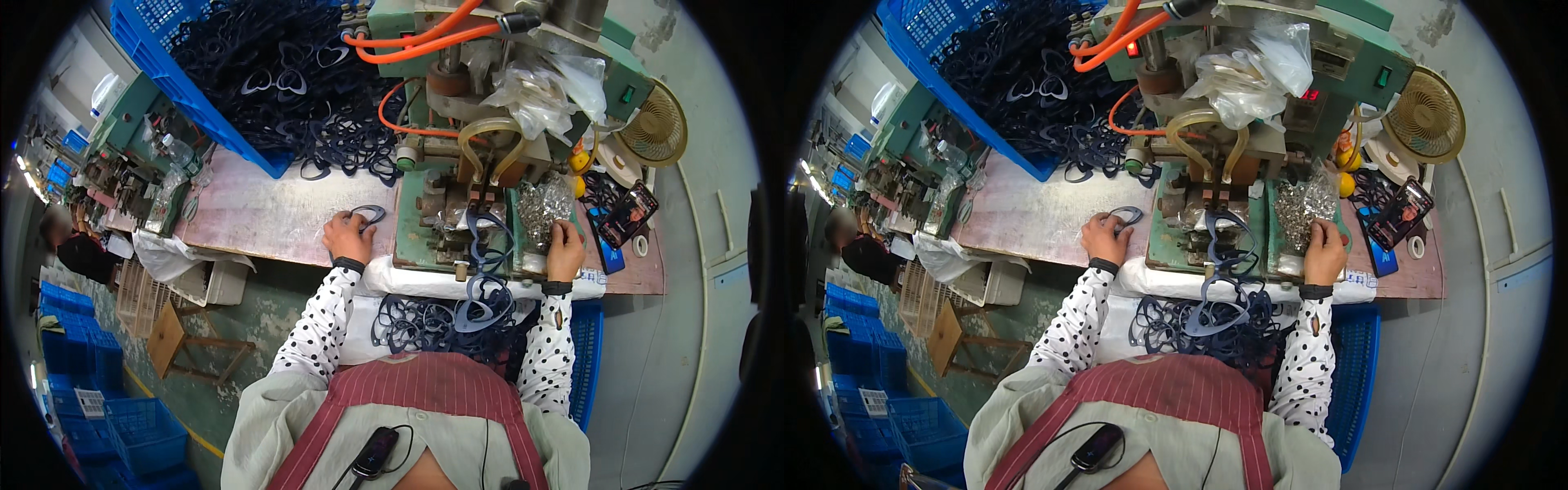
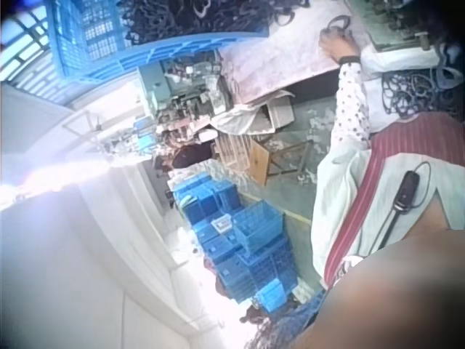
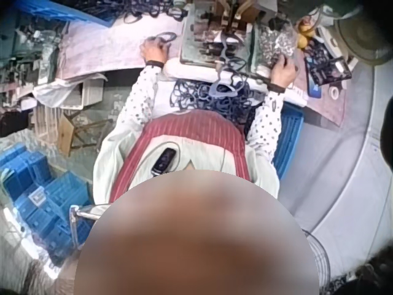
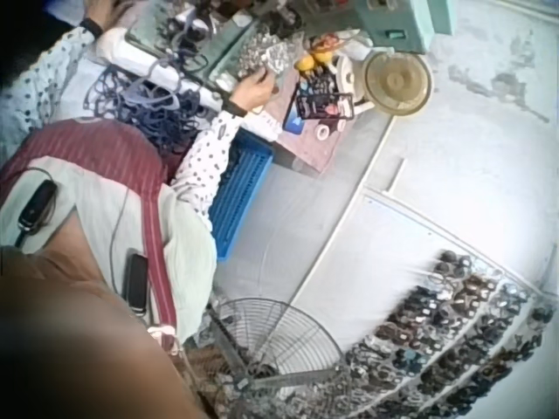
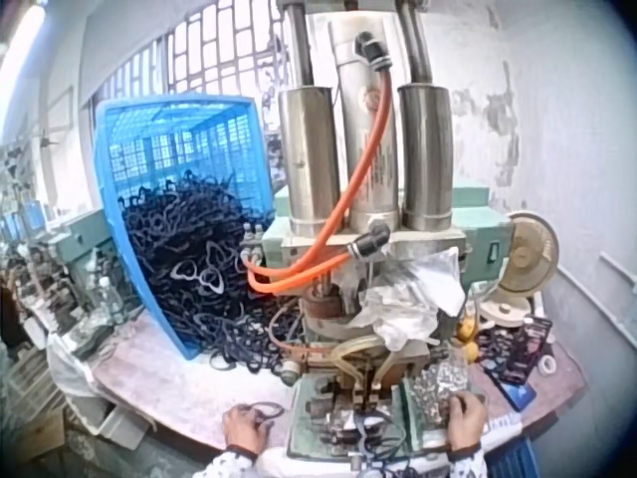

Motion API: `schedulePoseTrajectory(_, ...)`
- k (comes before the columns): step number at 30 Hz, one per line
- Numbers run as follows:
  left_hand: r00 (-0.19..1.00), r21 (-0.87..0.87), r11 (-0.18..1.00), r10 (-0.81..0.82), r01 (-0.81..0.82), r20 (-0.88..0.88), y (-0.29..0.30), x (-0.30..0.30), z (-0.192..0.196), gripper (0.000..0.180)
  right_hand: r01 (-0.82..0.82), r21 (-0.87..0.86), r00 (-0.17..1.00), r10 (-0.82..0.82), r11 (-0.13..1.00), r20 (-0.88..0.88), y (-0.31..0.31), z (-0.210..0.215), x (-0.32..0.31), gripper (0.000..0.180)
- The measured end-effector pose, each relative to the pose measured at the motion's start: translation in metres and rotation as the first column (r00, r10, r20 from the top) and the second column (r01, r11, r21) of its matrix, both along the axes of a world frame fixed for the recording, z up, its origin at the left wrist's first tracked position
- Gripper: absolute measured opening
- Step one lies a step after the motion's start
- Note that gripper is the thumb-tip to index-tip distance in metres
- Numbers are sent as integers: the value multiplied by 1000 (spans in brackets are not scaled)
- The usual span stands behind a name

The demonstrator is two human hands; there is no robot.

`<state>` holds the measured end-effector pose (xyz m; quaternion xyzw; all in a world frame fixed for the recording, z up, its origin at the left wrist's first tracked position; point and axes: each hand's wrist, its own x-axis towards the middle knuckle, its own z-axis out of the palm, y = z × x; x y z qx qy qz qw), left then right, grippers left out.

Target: The person repeatedly picks dark blue shoe parts from a blue crate and places them into a press machine, then removes the processed parts and sets them aside. The cycle continues throughout the clip.

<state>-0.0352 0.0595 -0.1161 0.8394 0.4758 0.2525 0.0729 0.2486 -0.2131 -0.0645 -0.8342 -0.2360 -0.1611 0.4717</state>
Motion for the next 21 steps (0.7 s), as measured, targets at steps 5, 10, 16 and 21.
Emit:
schedulePoseTrajectory(5, 974, 45, 985, -169, 164, 151, 37, 0, 12, 17, 22, -32, 999, -21, 999, 43, 0, 1, -3, 13)
schedulePoseTrajectory(10, 901, 62, 990, -140, 126, 410, 26, 2, 76, 17, -19, -48, 999, 21, 999, 29, 1, -1, 1, 11)
schedulePoseTrajectory(16, 722, 318, 915, -394, 250, 568, -33, 20, 110, 16, -176, 106, 980, 184, 979, -72, 24, 36, -20, 16)
schedulePoseTrajectory(21, 467, 643, 483, -858, 595, 212, -79, 41, 144, 27, -366, 380, 851, 471, 850, -234, 42, 88, -61, 17)
